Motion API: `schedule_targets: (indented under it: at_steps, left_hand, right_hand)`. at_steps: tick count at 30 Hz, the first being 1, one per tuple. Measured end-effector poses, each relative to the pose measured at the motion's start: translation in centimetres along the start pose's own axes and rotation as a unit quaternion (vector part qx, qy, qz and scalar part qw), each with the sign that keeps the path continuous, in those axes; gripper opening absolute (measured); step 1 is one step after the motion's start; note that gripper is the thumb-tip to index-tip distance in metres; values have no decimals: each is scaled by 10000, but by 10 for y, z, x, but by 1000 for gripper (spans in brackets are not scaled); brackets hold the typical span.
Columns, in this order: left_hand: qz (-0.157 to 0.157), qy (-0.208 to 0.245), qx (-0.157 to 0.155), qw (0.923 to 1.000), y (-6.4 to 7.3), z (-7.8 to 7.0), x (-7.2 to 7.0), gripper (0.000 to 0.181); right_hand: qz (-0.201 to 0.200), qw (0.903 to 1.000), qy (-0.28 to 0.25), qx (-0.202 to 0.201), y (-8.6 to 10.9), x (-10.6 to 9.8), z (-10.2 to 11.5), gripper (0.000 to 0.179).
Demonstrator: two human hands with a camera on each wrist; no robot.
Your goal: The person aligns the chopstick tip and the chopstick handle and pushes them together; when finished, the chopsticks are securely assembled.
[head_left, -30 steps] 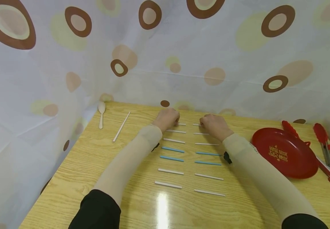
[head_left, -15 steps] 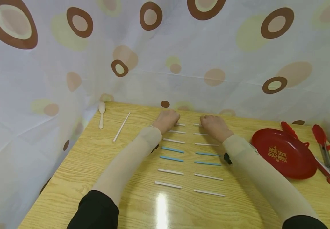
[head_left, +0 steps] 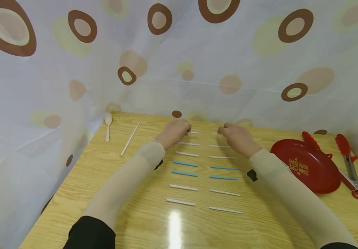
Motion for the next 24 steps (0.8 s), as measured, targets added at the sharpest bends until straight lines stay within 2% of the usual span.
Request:
schedule_targets:
  at_steps: [4,7,12,16,24]
  left_hand:
    - [-60,124,-187,9997,10,2,-4,17]
    - [-247,267,-168,9992,19,2,-11,16]
    - [-621,495,55,9968,37,0,-20,13]
    - [-805,711,222,9940,48,0,-24,12]
    - [-1035,793,629,9895,54,-4,-24,13]
  right_hand:
    - [-59,10000,26,-29,1,-4,5,20]
    - [-225,9997,-59,-7,2,-10,10,11]
    - [-699,9970,-316,-107,4,-24,22,7]
    - [-959,9940,-438,-304,5,-34,32,7]
    - [-1106,9909,-438,-632,1,-37,42,10]
Point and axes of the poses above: each hand's wrist, its own y-axis away from the middle knuckle, its own x-axis out of the palm, z = x × y, the point moved 1 cm from there along -y, towards the middle knuckle, and after that the axes turned 13 degrees about -x, right-handed, at the moved point
